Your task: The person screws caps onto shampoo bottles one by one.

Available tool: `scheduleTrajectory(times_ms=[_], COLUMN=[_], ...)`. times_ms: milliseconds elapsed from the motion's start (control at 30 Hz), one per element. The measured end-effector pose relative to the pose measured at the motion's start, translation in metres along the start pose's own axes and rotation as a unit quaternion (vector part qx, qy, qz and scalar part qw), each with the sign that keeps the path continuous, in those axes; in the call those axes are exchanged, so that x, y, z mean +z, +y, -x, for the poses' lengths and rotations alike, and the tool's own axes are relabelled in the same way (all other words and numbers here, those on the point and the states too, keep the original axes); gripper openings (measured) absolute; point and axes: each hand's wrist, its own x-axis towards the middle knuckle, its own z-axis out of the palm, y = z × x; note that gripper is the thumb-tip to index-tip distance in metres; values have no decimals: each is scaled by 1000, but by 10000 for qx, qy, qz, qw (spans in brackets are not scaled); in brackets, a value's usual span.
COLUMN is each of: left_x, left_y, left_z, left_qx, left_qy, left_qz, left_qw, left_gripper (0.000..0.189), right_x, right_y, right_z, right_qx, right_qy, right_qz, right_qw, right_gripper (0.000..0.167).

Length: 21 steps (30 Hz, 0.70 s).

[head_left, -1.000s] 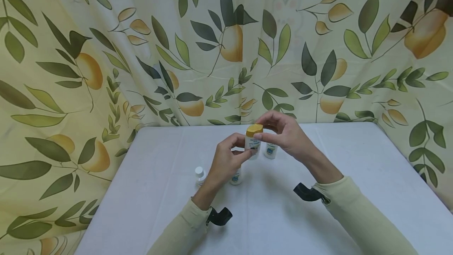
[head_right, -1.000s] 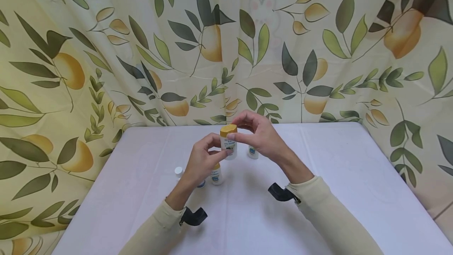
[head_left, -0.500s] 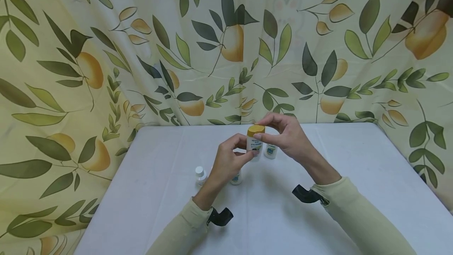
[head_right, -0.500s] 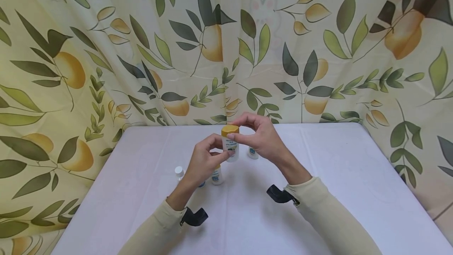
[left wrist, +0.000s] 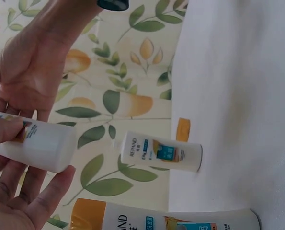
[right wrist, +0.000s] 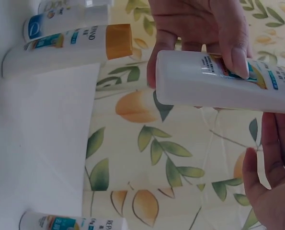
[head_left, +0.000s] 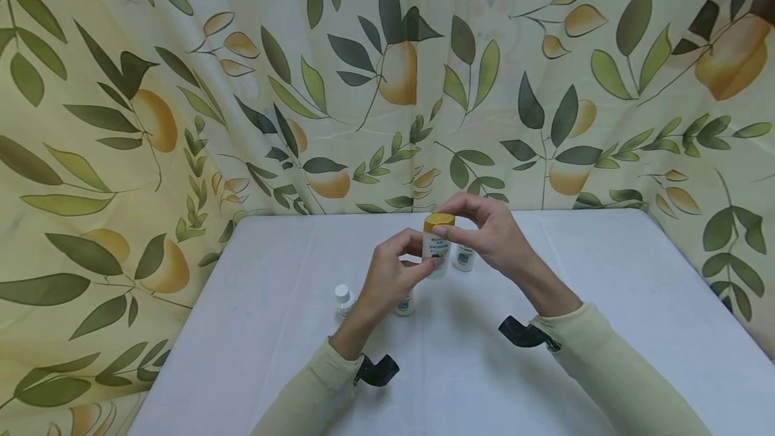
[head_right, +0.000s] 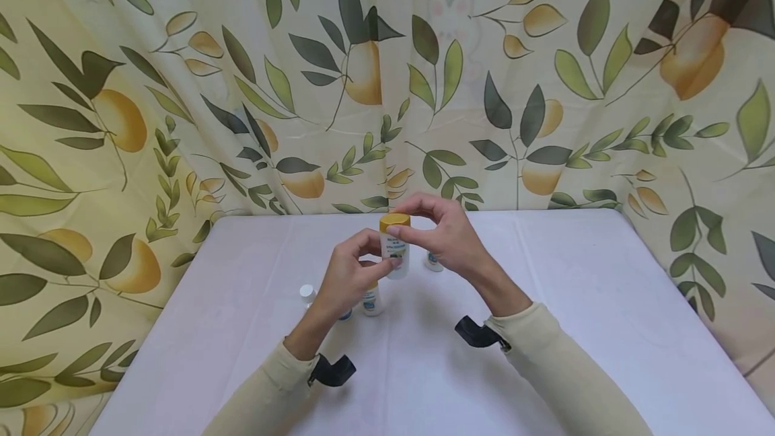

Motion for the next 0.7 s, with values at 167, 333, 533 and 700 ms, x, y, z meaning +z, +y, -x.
scheduleTrajectory(times_ms=[167, 333, 533, 700], left_x=[1, 0, -3, -6], left_y=[1, 1, 1, 4], left_z=[0, 0, -3, -6], left_qx=[16, -91, -207, -528], left_qy=[47, 12, -198, -433], left_qz=[-121, -150, -29, 95], left_qw=[9999, 9998, 9996, 9976], left_gripper=[27, 29, 31, 32], right_x=[0, -1, -1, -4], right_y=[-2, -3, -5, -7], right_z=[0, 0, 0, 2], right_qx=[139, 307, 204, 162], right_qy=[42, -104, -154, -112], right_qz=[39, 147, 261, 309], right_qw=[9999, 9994, 9993, 9993], right_gripper=[19, 20, 18, 16])
